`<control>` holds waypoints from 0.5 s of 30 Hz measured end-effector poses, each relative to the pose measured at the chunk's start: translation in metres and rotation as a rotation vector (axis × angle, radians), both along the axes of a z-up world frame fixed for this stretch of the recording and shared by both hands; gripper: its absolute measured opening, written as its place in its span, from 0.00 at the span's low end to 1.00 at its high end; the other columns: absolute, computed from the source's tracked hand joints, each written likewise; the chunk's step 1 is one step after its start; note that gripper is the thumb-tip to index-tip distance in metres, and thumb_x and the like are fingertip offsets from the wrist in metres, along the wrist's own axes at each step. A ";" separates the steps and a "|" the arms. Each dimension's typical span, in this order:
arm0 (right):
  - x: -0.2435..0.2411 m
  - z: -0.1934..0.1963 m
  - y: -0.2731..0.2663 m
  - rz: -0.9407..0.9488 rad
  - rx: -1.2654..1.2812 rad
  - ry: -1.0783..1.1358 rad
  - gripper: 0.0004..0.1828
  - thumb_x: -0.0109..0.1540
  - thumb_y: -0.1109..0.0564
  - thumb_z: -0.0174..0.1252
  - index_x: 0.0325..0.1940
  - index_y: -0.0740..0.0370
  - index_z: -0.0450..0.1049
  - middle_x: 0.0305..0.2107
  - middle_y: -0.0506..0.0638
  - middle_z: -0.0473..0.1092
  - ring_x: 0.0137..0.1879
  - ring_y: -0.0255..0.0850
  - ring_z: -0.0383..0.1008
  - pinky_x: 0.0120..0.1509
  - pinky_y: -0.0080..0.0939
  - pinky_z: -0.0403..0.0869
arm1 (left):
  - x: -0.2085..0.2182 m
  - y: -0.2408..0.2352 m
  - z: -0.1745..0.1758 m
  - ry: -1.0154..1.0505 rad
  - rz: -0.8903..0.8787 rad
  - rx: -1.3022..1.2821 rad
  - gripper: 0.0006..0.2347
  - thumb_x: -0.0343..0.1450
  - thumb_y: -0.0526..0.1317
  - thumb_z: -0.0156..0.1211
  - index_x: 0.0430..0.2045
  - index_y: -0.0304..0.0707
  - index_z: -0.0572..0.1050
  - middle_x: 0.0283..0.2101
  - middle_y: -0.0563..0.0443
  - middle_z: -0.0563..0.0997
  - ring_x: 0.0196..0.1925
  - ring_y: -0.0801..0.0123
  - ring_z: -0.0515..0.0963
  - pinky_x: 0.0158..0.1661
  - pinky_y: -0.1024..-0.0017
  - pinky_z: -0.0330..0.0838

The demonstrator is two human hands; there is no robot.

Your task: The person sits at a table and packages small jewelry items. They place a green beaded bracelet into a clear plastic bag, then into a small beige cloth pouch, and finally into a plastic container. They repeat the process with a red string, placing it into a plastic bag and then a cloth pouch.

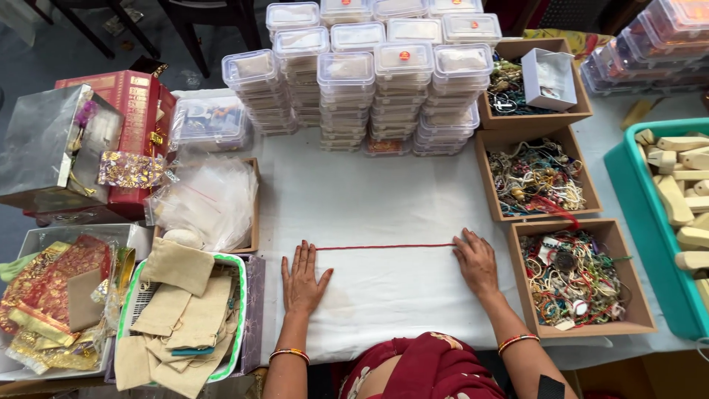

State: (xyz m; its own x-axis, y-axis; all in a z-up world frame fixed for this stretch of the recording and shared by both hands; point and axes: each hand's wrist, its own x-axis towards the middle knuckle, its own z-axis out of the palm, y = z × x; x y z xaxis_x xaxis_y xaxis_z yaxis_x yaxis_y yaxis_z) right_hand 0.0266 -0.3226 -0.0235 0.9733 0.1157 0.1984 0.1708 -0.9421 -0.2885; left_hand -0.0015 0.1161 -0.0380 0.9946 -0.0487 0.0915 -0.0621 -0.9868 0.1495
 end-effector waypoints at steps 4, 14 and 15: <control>0.015 -0.009 -0.015 -0.220 0.305 0.105 0.08 0.66 0.52 0.59 0.47 0.53 0.76 0.47 0.47 0.76 0.54 0.41 0.75 0.61 0.47 0.73 | 0.000 0.001 0.002 0.035 0.025 0.004 0.36 0.72 0.68 0.35 0.74 0.53 0.46 0.78 0.60 0.45 0.78 0.73 0.43 0.73 0.57 0.29; 0.056 0.035 -0.032 -0.416 0.257 0.513 0.13 0.71 0.50 0.52 0.59 0.53 0.71 0.34 0.55 0.78 0.41 0.47 0.76 0.46 0.51 0.72 | -0.004 -0.001 0.011 -0.094 -0.117 0.119 0.33 0.74 0.66 0.38 0.73 0.54 0.50 0.77 0.62 0.48 0.77 0.72 0.46 0.72 0.52 0.32; 0.057 0.032 -0.030 -0.415 0.121 0.462 0.18 0.70 0.47 0.53 0.62 0.55 0.70 0.36 0.56 0.77 0.42 0.48 0.76 0.46 0.51 0.73 | -0.005 -0.002 0.016 0.034 -0.141 0.086 0.34 0.73 0.67 0.38 0.73 0.55 0.50 0.77 0.62 0.48 0.77 0.72 0.46 0.73 0.53 0.33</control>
